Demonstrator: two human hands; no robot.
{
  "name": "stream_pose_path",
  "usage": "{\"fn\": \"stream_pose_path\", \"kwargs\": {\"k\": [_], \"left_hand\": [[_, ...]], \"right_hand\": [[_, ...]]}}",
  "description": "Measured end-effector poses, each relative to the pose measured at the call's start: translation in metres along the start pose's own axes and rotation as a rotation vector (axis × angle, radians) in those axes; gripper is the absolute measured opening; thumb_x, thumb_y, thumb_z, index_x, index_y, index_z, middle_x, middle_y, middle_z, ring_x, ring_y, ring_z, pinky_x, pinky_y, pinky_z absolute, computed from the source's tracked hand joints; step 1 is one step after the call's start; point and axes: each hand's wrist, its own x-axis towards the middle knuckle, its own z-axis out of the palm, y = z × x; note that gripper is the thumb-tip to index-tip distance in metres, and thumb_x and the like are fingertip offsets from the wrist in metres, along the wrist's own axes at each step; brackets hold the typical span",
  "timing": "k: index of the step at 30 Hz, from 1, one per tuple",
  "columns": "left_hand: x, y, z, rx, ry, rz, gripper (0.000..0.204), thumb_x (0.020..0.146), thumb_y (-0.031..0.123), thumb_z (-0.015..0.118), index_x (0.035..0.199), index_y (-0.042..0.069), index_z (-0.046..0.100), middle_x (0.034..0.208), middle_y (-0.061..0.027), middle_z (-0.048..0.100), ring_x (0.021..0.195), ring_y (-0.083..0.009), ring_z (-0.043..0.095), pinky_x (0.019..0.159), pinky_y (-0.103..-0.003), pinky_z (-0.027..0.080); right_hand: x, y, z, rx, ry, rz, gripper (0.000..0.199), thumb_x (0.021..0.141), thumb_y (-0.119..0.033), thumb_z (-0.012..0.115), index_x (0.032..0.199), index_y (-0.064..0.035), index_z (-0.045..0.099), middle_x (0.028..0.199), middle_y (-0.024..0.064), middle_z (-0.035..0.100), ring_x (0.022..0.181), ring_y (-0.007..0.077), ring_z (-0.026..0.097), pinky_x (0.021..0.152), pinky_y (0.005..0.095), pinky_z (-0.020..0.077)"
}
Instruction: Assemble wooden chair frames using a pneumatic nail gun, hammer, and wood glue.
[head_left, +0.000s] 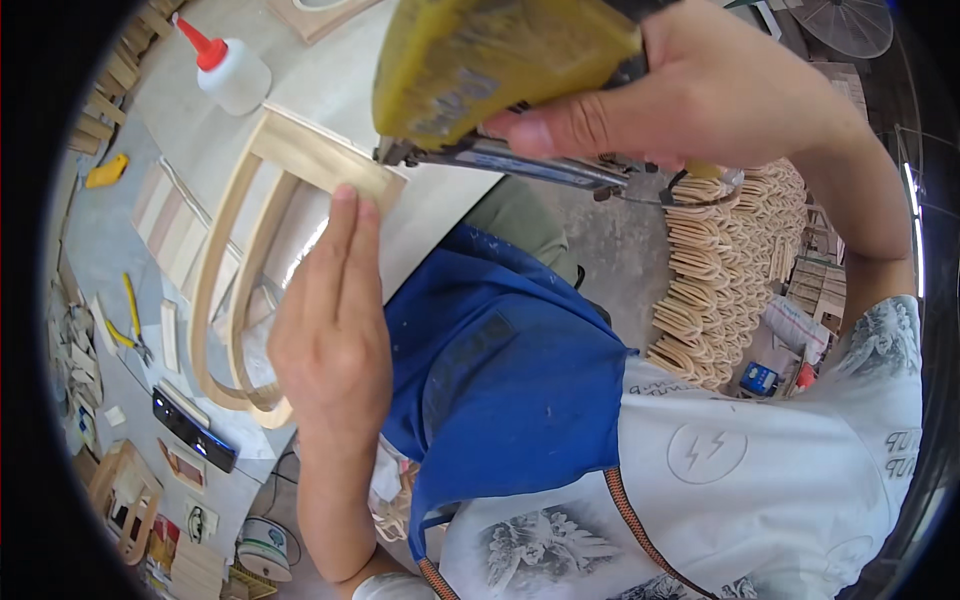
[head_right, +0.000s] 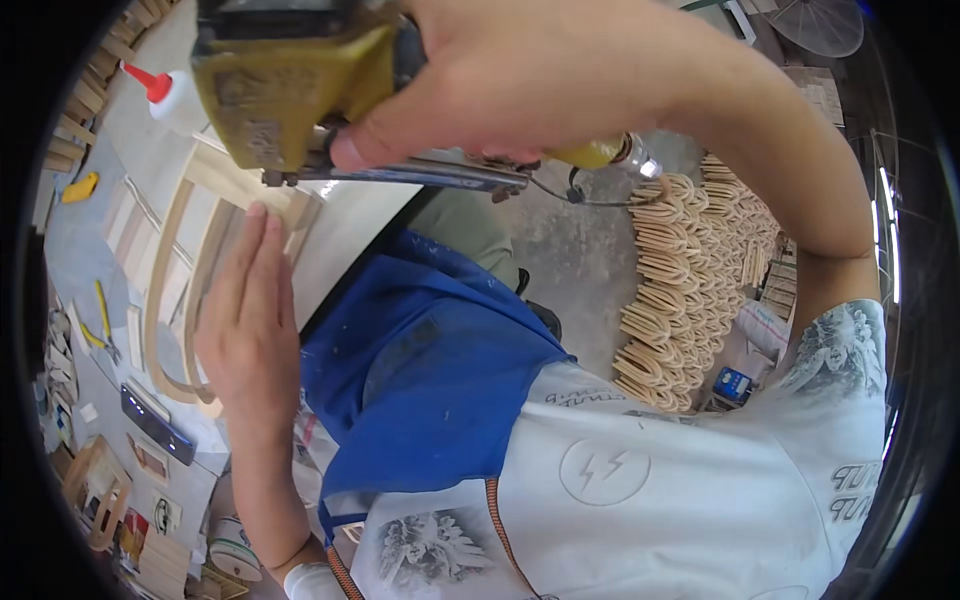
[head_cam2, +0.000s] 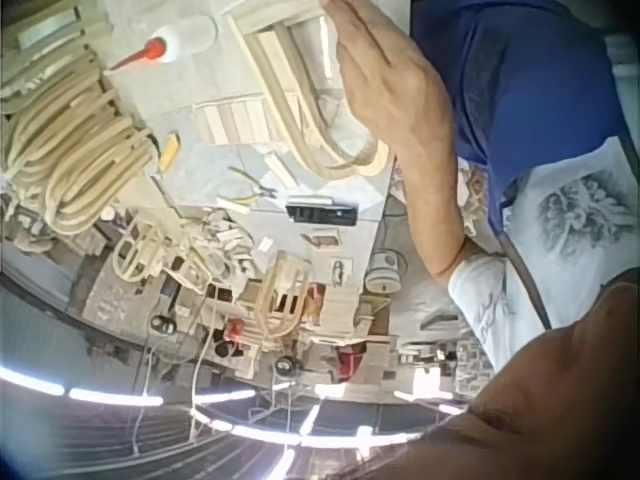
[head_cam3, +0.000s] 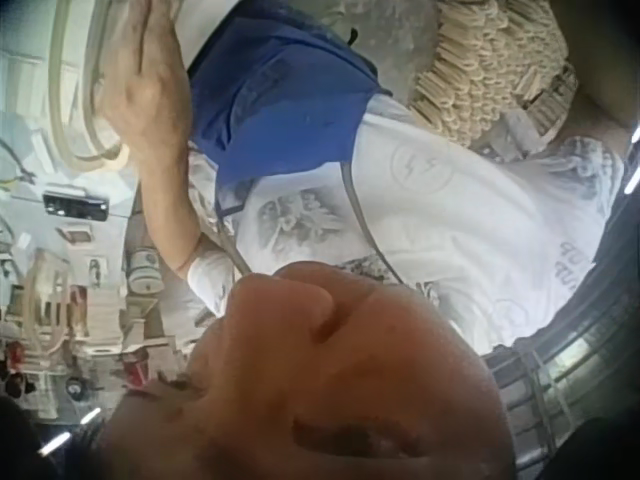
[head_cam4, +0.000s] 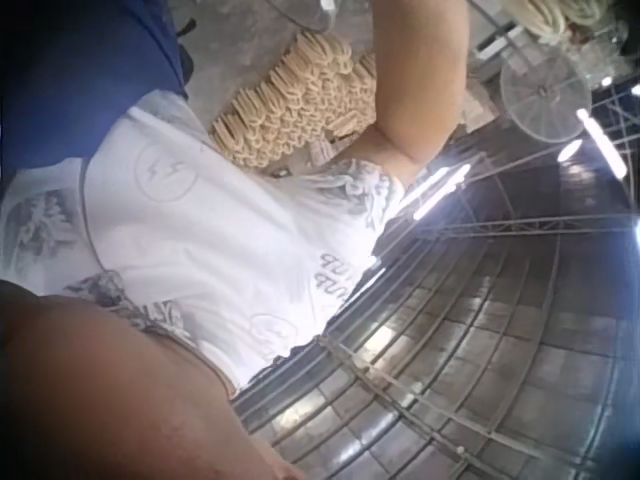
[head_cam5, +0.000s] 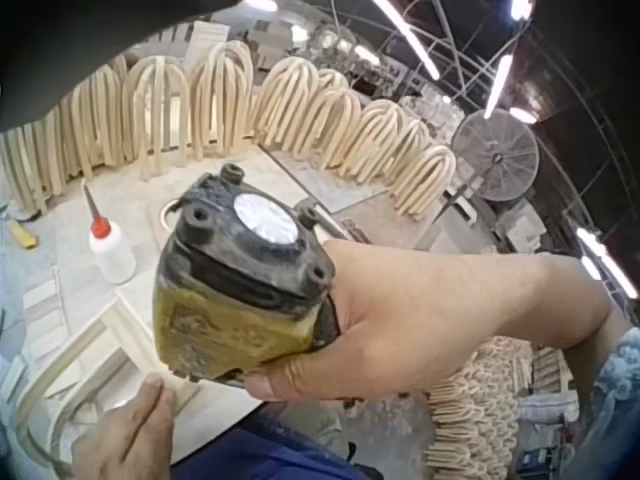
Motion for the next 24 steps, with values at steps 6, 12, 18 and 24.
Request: {"fn": "stream_pose_path", "kwargs": {"k": [6,12,18,24], "left_hand": [[0.005,-0.009,0.0,-0.047,-0.012,-0.006,0.036,0.09,0.002,0.079,0.126,0.005,0.079,0.135,-0.0025,0.078,0.097,-0.0178,0.076,0.082,-0.03,0.06],[0.005,-0.005,-0.001,-0.052,-0.022,-0.067,0.033,0.093,0.001,0.08,0.125,0.009,0.082,0.132,-0.001,0.08,0.112,-0.0167,0.078,0.093,-0.028,0.062],[0.006,-0.004,-0.002,-0.045,-0.02,-0.063,0.032,0.093,0.001,0.08,0.124,0.009,0.083,0.13,-0.0014,0.08,0.111,-0.0165,0.078,0.092,-0.028,0.062],[0.005,-0.005,0.001,-0.04,-0.015,-0.072,0.032,0.092,0.001,0.081,0.123,0.01,0.083,0.13,-0.0014,0.08,0.111,-0.0164,0.078,0.093,-0.028,0.062]], "right_hand": [[0.012,-0.009,0.008,-0.066,-0.029,0.231,0.035,0.108,-0.019,0.065,0.139,-0.0032,0.062,0.105,0.009,0.074,0.083,0.0172,0.065,0.07,0.0306,0.0526],[0.015,-0.02,0.005,-0.104,-0.099,0.368,0.036,0.109,-0.024,0.065,0.139,-0.0042,0.063,0.102,0.0074,0.074,0.078,0.0165,0.065,0.066,0.0307,0.051],[0.018,-0.026,0.002,-0.082,-0.118,0.404,0.035,0.107,-0.031,0.066,0.131,-0.0046,0.068,0.089,0.0036,0.074,0.067,0.0172,0.063,0.06,0.0322,0.0489],[0.029,-0.031,-0.009,-0.073,-0.146,0.498,0.034,0.107,-0.033,0.065,0.123,-0.0034,0.07,0.082,0.0019,0.071,0.062,0.0171,0.061,0.056,0.0322,0.0478]]}}
